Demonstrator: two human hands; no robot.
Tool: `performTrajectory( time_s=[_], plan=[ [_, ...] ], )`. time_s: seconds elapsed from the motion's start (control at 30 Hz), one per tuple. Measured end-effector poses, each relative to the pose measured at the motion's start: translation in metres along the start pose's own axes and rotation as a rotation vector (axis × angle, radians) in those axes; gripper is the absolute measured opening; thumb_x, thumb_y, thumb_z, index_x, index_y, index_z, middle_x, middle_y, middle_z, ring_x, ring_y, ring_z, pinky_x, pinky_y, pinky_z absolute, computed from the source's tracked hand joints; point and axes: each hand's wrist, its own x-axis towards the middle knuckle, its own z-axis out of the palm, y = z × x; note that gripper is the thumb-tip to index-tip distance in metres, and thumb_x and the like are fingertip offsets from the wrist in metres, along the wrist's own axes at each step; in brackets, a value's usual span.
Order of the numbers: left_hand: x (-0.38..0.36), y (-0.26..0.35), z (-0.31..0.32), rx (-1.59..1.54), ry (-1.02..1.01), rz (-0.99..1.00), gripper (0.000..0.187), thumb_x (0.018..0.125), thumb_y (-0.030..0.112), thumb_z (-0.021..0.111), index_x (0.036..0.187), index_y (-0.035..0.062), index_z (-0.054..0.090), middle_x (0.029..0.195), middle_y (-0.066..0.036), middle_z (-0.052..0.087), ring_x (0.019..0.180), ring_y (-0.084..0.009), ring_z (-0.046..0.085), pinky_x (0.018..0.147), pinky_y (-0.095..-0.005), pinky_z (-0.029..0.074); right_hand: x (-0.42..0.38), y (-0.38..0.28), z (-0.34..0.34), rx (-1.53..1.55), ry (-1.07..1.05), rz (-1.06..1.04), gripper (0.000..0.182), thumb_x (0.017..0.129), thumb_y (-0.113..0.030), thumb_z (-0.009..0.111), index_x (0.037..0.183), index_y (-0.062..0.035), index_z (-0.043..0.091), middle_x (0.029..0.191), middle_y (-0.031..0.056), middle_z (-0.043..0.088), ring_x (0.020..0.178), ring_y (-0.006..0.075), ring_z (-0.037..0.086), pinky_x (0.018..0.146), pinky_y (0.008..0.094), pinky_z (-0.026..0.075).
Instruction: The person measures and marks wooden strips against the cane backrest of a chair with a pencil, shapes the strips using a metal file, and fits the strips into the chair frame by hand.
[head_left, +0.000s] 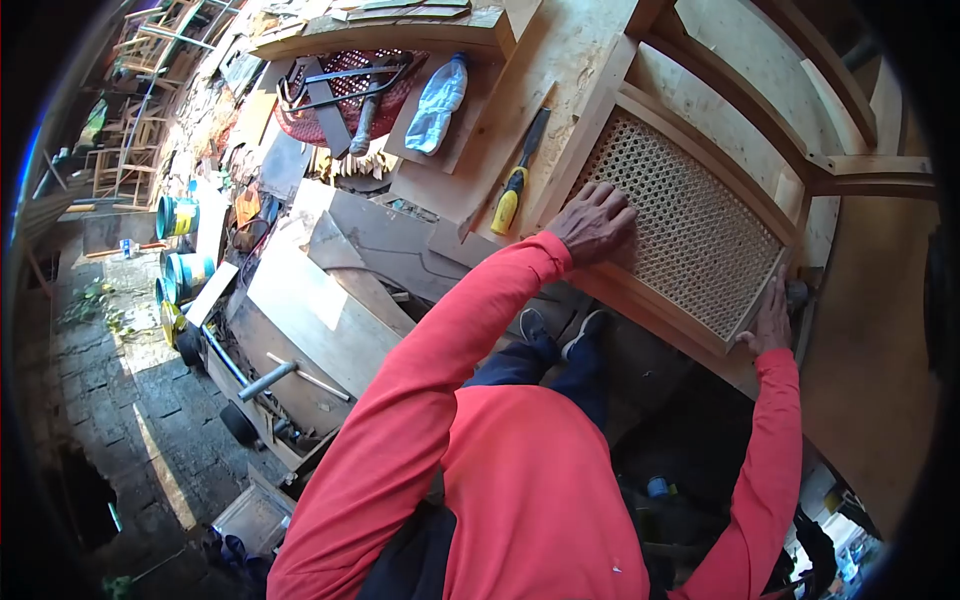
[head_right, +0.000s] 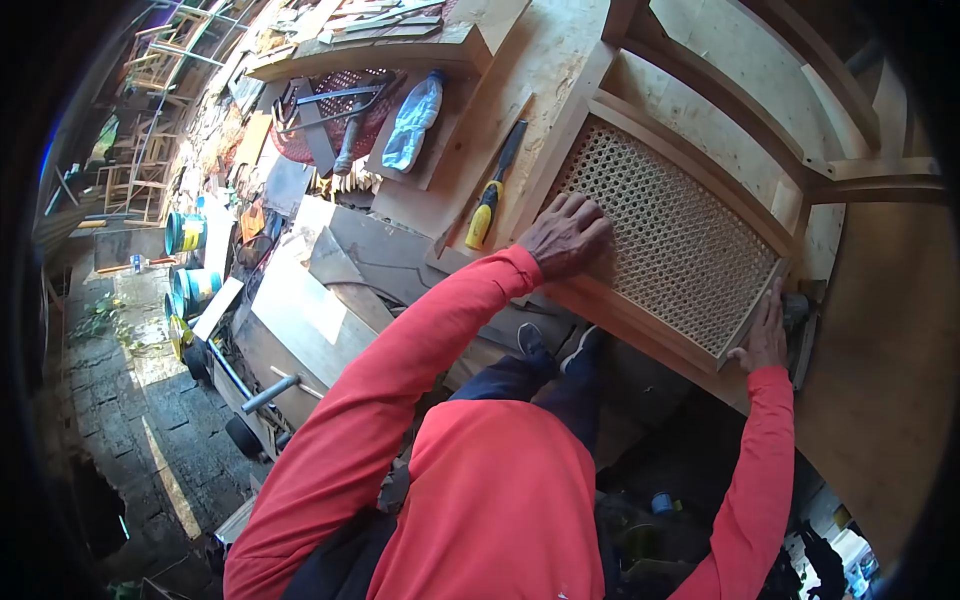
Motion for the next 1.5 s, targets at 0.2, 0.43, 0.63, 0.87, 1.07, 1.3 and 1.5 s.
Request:
performTrajectory(
  time_s=[0.2,0.43,0.63,0.87,1.07,1.3,1.5],
  plan=[
    [-0.002,0.002,-0.005,-0.035,-0.037,-0.040,0.023,0.088,0.022,0.071,0.107,0.0116,0.062,0.105,-0.009,0.061,0.105,-0.0304,0.061,0.092,-0.0449,0.050,-0.001,-0.002,-0.002,0.027,0.047,-0.056,0.156,0.048,-0.014,0.106,0.169,0.0055,0.010,0.183,0.0153,-0.002,0.165,0.0399,0.021,0.132,0.0440,0.038],
    [0.000,0.002,-0.006,-0.002,-0.158,-0.066,0.028,0.085,0.020,0.069,0.111,0.0110,0.061,0.107,-0.010,0.059,0.107,-0.0308,0.059,0.097,-0.0453,0.048,0.000,-0.008,-0.009,0.001,0.016,-0.036,0.159,0.046,-0.018,0.107,0.169,0.0061,0.009,0.183,0.0177,-0.004,0.166,0.0397,0.020,0.132,0.0425,0.038],
    [0.000,0.004,-0.007,0.019,-0.090,-0.023,0.025,0.088,0.020,0.067,0.110,0.0102,0.062,0.105,-0.010,0.059,0.105,-0.0310,0.060,0.095,-0.0455,0.048,-0.001,-0.007,-0.005,-0.040,0.032,-0.021,0.156,0.047,-0.021,0.107,0.168,0.0070,0.013,0.182,0.0158,-0.004,0.164,0.0390,0.025,0.130,0.0424,0.042],
    [-0.001,0.022,0.012,0.082,0.057,-0.137,0.020,0.091,0.020,0.068,0.108,0.0101,0.064,0.103,-0.010,0.060,0.103,-0.0311,0.059,0.094,-0.0465,0.046,0.002,0.004,0.004,-0.067,0.015,-0.031,0.157,0.048,-0.024,0.108,0.167,0.0101,0.012,0.182,0.0169,-0.007,0.163,0.0396,0.026,0.129,0.0427,0.043],
    [0.018,0.087,0.056,-0.032,0.202,-0.189,0.018,0.093,0.020,0.071,0.108,0.0112,0.066,0.108,-0.009,0.062,0.108,-0.0322,0.058,0.095,-0.0477,0.045,-0.004,0.009,0.002,-0.053,0.019,-0.033,0.156,0.049,-0.026,0.108,0.167,0.0093,0.013,0.182,0.0167,-0.006,0.161,0.0412,0.030,0.128,0.0427,0.043],
    [0.038,0.116,0.097,0.033,0.154,-0.251,0.021,0.092,0.017,0.068,0.112,0.0116,0.066,0.115,-0.011,0.061,0.113,-0.0337,0.058,0.099,-0.0485,0.045,-0.007,0.005,-0.001,0.016,0.030,-0.042,0.150,0.051,-0.026,0.108,0.166,0.0098,0.018,0.182,0.0146,-0.005,0.158,0.0429,0.034,0.125,0.0454,0.046],
    [0.040,0.113,0.099,0.114,0.073,-0.241,0.024,0.092,0.018,0.067,0.116,0.0138,0.065,0.117,-0.011,0.061,0.112,-0.0348,0.058,0.098,-0.0496,0.045,-0.002,0.007,-0.002,0.047,0.038,-0.097,0.142,0.059,-0.031,0.106,0.165,0.0117,0.023,0.181,0.0194,-0.002,0.156,0.0482,0.035,0.121,0.0465,0.050]
  ],
)
